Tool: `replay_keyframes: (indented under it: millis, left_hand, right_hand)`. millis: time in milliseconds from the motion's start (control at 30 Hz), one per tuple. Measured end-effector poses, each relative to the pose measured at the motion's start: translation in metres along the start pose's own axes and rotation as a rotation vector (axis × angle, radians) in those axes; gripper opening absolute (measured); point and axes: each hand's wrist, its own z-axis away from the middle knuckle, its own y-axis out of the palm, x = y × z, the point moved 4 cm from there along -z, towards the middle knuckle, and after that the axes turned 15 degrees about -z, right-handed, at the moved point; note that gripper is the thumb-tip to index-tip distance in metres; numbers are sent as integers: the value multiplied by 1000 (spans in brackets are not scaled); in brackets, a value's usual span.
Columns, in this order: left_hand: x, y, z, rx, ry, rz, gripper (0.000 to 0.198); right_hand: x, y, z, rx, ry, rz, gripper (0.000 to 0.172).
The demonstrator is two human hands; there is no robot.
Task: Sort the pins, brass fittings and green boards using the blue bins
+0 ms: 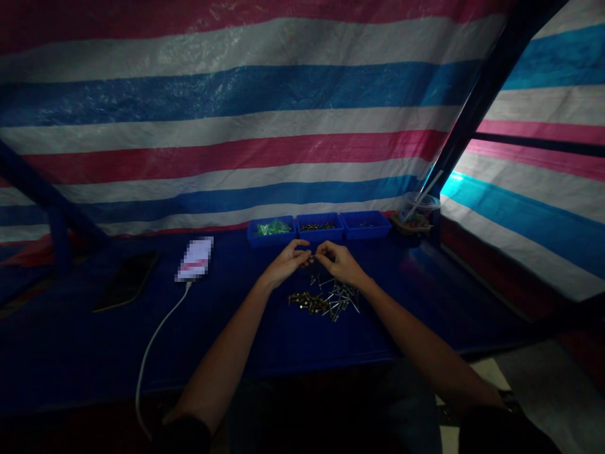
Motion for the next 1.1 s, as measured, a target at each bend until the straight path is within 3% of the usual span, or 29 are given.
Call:
replay_keyframes:
  millis: [100,167,267,333,400,533,567,667,767,933,1100]
  left_hand:
    - [-3,-1,0,-14,109,-331,25]
    - [-4,3,2,67,201,-539,22]
    - [-2,10,5,188,280,-685,19]
    - [2,10,4,185,291,-719,15]
    - [7,8,1,146,263,-720,9]
    - [14,-2,-7,-37,151,-581,12]
    - [15,-5,-9,-105,111,-499,13]
    - [20,-6,-11,-270,-47,-112,17]
    - [21,6,-11,-289,-134,164,29]
    - [16,22,-9,-228,-151,320,41]
    - [19,24,-8,-218,-167,386,39]
  right_hand:
    - [30,-16,-4,-223,-219,132,10]
    - [53,-31,-7,-430,-346,195,11]
    - [77,-50,-14,-669,-477,256,13]
    - [78,-59,-24,-744,-507,303,14]
    - [65,-60,-36,-702,-440,377,15]
    - [15,-33,-45,-258,-156,467,20]
    - [5,-25,-41,-211,-117,430,21]
    - [-12,-2,-22,-187,-33,248,17]
    - [-13,10,-13,-252,-12,84,14]
    - [-12,10,-13,-338,36,-7,14]
    - [-17,11,-11,-303,24,-42,14]
